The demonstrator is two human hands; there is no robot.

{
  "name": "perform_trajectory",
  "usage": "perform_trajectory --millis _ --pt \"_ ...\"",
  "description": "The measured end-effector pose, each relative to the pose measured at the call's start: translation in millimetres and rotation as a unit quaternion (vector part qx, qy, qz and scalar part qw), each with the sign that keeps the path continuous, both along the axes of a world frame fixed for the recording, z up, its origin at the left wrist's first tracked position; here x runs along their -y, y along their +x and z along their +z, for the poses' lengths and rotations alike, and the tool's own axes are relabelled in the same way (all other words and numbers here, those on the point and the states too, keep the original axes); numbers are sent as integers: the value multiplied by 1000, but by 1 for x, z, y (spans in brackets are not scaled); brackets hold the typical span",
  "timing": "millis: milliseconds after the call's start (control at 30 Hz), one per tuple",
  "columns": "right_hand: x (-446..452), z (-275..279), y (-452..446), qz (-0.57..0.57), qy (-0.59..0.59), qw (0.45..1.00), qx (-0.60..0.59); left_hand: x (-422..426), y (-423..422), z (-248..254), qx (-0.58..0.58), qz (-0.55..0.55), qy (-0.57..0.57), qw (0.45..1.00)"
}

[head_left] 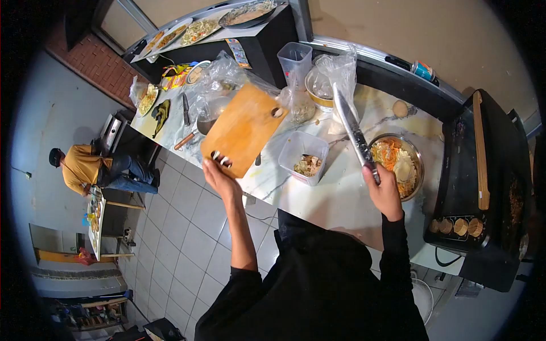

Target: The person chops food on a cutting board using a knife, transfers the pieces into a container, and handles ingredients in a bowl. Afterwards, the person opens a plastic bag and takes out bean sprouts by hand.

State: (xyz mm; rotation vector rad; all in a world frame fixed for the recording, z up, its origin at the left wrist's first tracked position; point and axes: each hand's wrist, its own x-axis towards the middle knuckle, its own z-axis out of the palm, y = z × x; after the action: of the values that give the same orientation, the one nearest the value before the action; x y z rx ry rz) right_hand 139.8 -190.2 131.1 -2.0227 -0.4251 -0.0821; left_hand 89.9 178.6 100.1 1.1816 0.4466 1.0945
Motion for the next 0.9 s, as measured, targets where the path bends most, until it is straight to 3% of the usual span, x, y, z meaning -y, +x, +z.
perform_trajectory --millis 33,67,167,233,300,500,767,900 --pt "0 2 -5 12 -31 998 -53 -3 -11 -7 -13 10 -16 1000" --pt "-9 -6 -11 28 47 998 -43 -10 -21 -21 -18 11 -20 1000" --pt "-40 -13 -23 79 123 978 -148 -18 -55 -55 -43 2 -35 998" --pt "-63 -24 -26 105 130 978 -125 -17 -74 -68 -61 1 -49 997" --pt "-83 -44 -22 107 102 984 -96 -9 -89 -80 -94 15 -64 993" --pt "-121 -65 -5 35 197 960 -195 18 -118 -78 -125 37 -74 989" --pt "-154 -72 76 98 200 962 -159 31 -132 -85 -153 3 -84 985" --pt "-133 -55 82 141 142 959 -200 42 -131 -96 -203 -96 -85 971"
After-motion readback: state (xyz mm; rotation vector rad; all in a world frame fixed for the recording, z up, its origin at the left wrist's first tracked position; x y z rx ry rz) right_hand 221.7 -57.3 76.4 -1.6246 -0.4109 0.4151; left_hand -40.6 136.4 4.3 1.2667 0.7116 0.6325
